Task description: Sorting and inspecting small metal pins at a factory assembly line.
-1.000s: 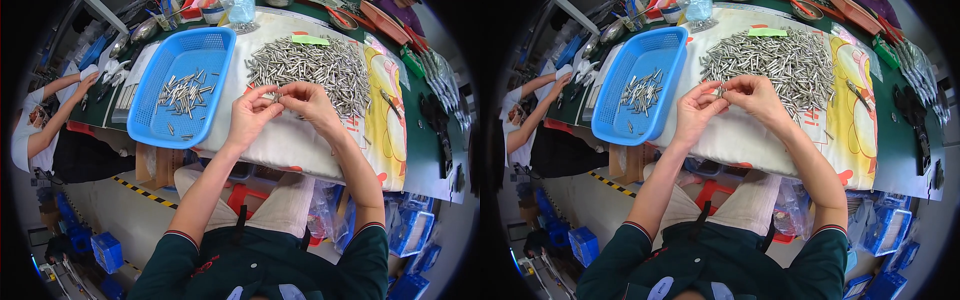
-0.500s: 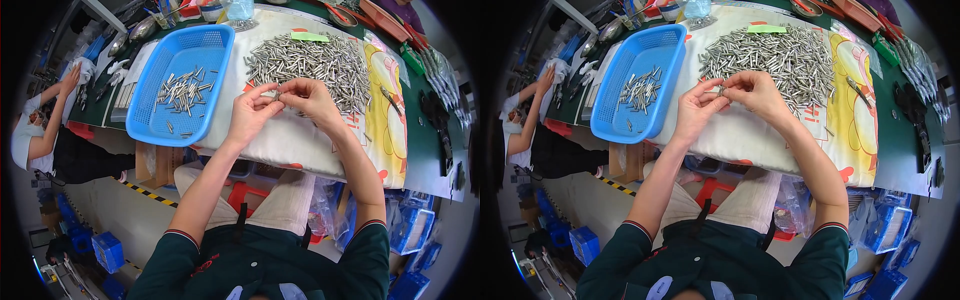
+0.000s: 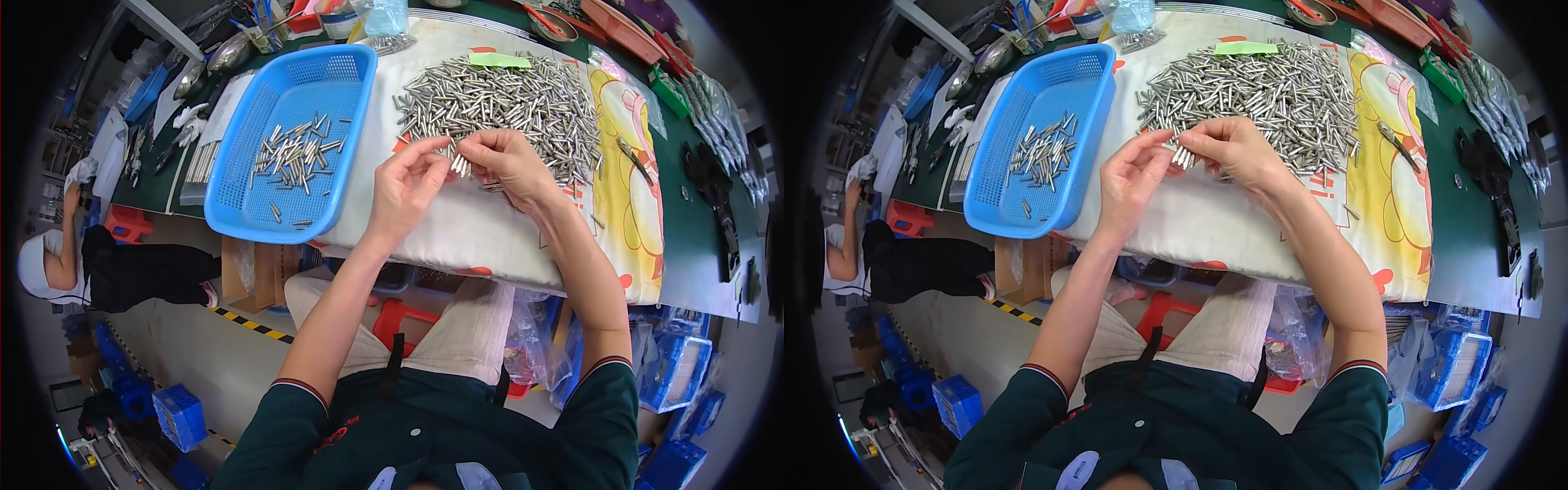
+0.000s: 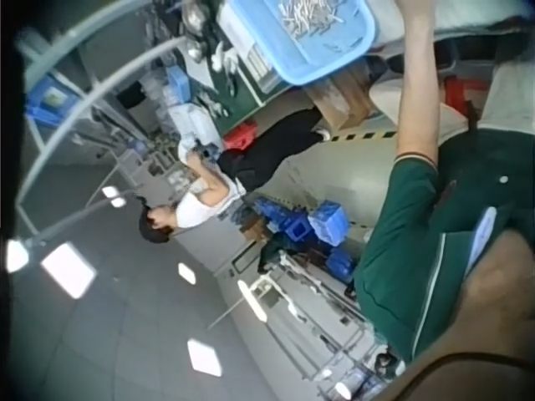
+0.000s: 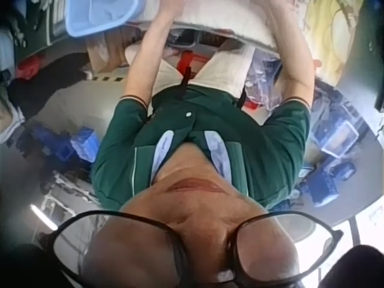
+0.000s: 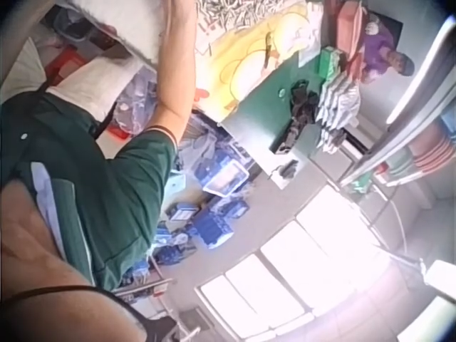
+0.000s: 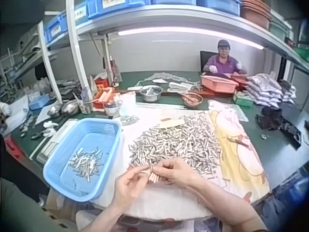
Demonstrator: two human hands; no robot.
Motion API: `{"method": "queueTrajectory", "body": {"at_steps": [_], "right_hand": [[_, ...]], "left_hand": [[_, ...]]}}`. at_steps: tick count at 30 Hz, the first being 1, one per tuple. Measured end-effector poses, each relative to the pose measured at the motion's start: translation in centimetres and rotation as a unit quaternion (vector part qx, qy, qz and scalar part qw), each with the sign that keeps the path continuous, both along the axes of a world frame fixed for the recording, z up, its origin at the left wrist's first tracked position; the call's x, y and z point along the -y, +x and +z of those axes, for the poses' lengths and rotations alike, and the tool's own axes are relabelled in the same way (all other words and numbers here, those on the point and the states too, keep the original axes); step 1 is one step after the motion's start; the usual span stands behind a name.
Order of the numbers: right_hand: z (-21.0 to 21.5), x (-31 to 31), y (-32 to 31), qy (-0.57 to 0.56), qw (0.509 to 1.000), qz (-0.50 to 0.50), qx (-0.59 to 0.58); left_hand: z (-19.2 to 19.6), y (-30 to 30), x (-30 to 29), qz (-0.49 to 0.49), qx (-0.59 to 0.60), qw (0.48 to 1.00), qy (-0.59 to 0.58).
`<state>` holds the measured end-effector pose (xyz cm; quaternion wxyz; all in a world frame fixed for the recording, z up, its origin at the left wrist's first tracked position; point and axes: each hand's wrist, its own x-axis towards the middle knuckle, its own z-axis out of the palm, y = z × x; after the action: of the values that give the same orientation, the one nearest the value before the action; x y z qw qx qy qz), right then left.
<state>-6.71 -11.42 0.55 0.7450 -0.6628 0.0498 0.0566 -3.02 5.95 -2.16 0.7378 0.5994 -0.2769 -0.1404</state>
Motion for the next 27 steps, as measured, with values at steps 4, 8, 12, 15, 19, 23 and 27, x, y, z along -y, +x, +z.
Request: {"method": "queueTrajectory", "body": {"at_steps": [4, 8, 12, 15, 19, 23, 27], "right_hand": [[-0.6, 0.8, 0.0, 0.242, 0.960, 0.105, -0.096], [-1.2, 0.2, -0.4, 0.320, 0.930, 0.087, -0.156], [-1.6, -0.4, -0.6, 0.363, 0.911, 0.090, -0.173], [-1.5, -0.7, -0.7, 0.384, 0.899, 0.091, -0.190], [-1.6, -0.9, -0.8, 0.387, 0.899, 0.057, -0.198], [-1.8, -1.0, -0.8, 0.401, 0.893, 0.056, -0.195], [-2.0, -0.8, -0.8, 0.411, 0.889, 0.066, -0.192]], "left_hand": [[0.7, -0.2, 0.6, 0.068, 0.244, 0.967, 0.032], [0.5, 0.1, 0.3, 0.061, 0.282, 0.955, 0.073], [0.2, 0.4, 0.5, 0.039, 0.292, 0.955, 0.043], [0.2, 0.3, 0.6, 0.043, 0.274, 0.960, 0.033], [0.3, 0.3, 0.6, 0.052, 0.263, 0.963, 0.039], [0.3, 0.2, 0.6, 0.047, 0.234, 0.971, 0.031], [0.2, 0.3, 0.6, 0.044, 0.245, 0.968, 0.036]]}}
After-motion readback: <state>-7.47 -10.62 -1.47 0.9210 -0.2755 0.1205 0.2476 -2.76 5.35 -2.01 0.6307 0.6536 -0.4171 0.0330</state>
